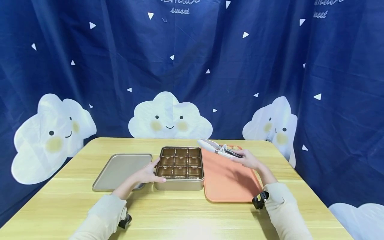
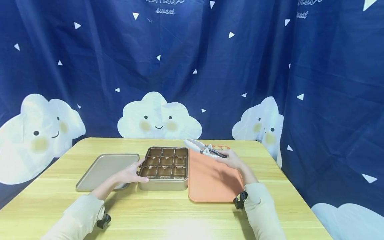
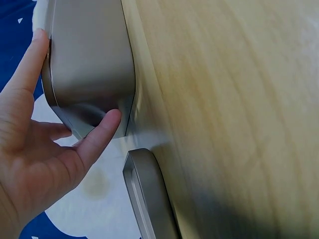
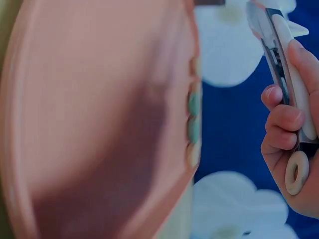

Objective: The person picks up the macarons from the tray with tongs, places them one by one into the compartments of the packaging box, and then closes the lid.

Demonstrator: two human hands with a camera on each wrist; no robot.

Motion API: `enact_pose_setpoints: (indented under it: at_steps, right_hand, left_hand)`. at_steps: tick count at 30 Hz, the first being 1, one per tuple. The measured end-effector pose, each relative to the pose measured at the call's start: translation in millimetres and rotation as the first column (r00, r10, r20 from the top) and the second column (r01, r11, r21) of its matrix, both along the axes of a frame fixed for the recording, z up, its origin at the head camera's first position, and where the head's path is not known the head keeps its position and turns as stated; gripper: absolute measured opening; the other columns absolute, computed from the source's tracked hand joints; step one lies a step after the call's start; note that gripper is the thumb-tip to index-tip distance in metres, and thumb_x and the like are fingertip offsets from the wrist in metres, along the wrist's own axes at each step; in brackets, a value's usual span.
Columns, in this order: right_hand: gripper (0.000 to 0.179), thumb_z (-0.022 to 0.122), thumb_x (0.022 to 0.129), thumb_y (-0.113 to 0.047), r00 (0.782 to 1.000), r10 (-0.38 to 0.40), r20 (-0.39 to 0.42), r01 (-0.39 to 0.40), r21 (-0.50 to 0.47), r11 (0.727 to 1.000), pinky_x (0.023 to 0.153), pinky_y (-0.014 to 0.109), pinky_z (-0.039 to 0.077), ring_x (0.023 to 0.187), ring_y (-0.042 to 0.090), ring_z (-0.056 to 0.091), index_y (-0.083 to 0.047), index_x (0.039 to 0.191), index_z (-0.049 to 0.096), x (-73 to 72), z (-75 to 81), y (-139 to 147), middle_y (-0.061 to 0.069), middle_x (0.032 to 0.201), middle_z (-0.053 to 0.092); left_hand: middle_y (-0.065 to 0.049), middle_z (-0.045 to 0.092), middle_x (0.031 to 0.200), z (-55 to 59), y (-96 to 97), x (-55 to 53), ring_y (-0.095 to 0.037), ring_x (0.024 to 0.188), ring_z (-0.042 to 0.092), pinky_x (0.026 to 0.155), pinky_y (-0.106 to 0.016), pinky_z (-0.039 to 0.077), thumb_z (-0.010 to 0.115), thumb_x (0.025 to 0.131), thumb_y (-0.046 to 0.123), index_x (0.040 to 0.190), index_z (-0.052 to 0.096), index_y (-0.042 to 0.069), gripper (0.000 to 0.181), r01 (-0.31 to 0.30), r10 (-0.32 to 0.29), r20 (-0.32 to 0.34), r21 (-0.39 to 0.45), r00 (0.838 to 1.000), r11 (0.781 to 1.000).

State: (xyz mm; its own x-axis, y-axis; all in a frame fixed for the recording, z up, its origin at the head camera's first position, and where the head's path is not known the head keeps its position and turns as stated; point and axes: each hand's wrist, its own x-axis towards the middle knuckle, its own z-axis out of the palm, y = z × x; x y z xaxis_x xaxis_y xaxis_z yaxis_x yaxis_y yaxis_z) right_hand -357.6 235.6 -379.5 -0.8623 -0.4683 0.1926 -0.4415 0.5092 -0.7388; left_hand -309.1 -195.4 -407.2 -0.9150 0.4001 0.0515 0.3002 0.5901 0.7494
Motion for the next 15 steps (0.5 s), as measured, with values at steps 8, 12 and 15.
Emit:
enact_pose_setpoints:
  at_steps: [8,12,15]
  right_hand:
    - [0.054,0.061,0.086,-0.015,0.994,-0.106,0.005,0.105,0.089,0.99,0.056,0.025,0.045,0.058,0.012,0.051,0.015,0.127,0.043,-5.9,-10.1,20,0.023,0.09,0.062]
    - [0.054,0.062,0.085,-0.016,0.987,-0.144,-0.077,0.155,0.172,0.973,0.087,0.041,0.045,0.099,0.032,0.054,0.016,0.124,0.045,-8.2,-12.1,22,0.035,0.117,0.052]
    - [0.055,0.063,0.084,-0.019,0.978,-0.176,-0.116,0.199,0.238,0.951,0.087,0.047,0.044,0.101,0.039,0.054,0.014,0.125,0.046,-10.2,-13.2,22,0.036,0.118,0.051]
  left_hand:
    - [-0.037,0.023,0.139,-0.3,-0.3,0.5,-0.049,0.128,0.023,0.103,-0.061,0.019,0.079,0.068,0.031,0.143,0.008,-0.006,0.11,-0.005,0.005,0.004,-0.016,1.0,1.0]
    - [-0.037,0.024,0.139,-0.2,0.3,1.4,-0.05,0.127,0.025,0.103,-0.061,0.021,0.079,0.068,0.032,0.143,0.008,-0.008,0.111,-0.001,0.001,0.005,-0.026,1.0,1.0]
    - [-0.037,0.024,0.139,-0.6,0.5,1.5,-0.05,0.127,0.025,0.103,-0.061,0.021,0.079,0.068,0.033,0.143,0.008,-0.008,0.111,-0.002,0.002,0.0,-0.034,1.0,0.999]
